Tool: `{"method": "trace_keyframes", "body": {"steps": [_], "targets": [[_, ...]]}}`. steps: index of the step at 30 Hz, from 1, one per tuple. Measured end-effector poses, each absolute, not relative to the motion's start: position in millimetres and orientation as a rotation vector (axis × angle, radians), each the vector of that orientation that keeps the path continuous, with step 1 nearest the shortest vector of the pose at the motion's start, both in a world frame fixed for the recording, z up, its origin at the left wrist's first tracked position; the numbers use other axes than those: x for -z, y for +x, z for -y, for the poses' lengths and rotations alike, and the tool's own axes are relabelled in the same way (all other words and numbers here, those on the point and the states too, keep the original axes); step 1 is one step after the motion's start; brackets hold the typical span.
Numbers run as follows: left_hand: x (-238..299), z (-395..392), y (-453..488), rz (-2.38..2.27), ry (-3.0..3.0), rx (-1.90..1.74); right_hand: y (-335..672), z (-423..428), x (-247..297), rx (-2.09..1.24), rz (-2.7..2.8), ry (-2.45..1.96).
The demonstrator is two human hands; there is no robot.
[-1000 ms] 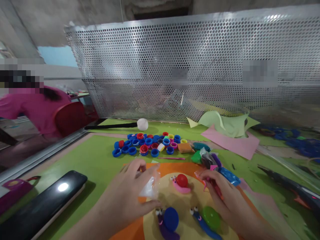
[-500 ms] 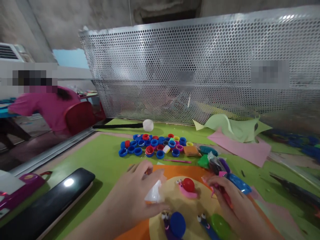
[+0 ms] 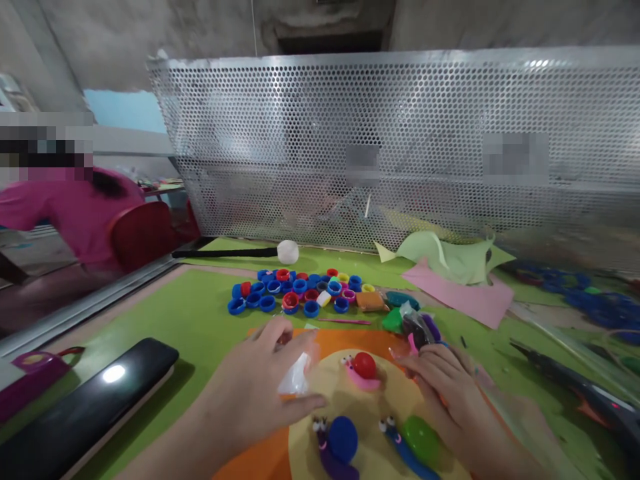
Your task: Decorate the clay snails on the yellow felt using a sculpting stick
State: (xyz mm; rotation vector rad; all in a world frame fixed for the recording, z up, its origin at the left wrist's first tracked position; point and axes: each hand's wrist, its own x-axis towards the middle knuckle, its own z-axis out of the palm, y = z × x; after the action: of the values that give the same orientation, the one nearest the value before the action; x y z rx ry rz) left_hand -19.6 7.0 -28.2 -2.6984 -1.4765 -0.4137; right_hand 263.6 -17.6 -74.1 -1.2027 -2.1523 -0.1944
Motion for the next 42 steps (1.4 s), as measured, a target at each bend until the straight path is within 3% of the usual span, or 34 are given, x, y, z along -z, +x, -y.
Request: {"method": "trace_keyframes", "body": {"steps": [20, 28, 42], "targets": [[31.1, -16.0, -23.7, 1.474, -2.715, 0.429, 259.6, 22.0, 78.8, 0.371, 2.063, -1.429], [33.2, -24.0, -25.7, 1.567, -2.729, 0.375, 265.1, 10.6, 90.1, 0.566, 1.755, -1.6], [60.8, -38.5, -30.4, 1.507, -2.654, 0.336, 277.1, 0.6, 102.3, 0.522, 1.677, -1.777]]}}
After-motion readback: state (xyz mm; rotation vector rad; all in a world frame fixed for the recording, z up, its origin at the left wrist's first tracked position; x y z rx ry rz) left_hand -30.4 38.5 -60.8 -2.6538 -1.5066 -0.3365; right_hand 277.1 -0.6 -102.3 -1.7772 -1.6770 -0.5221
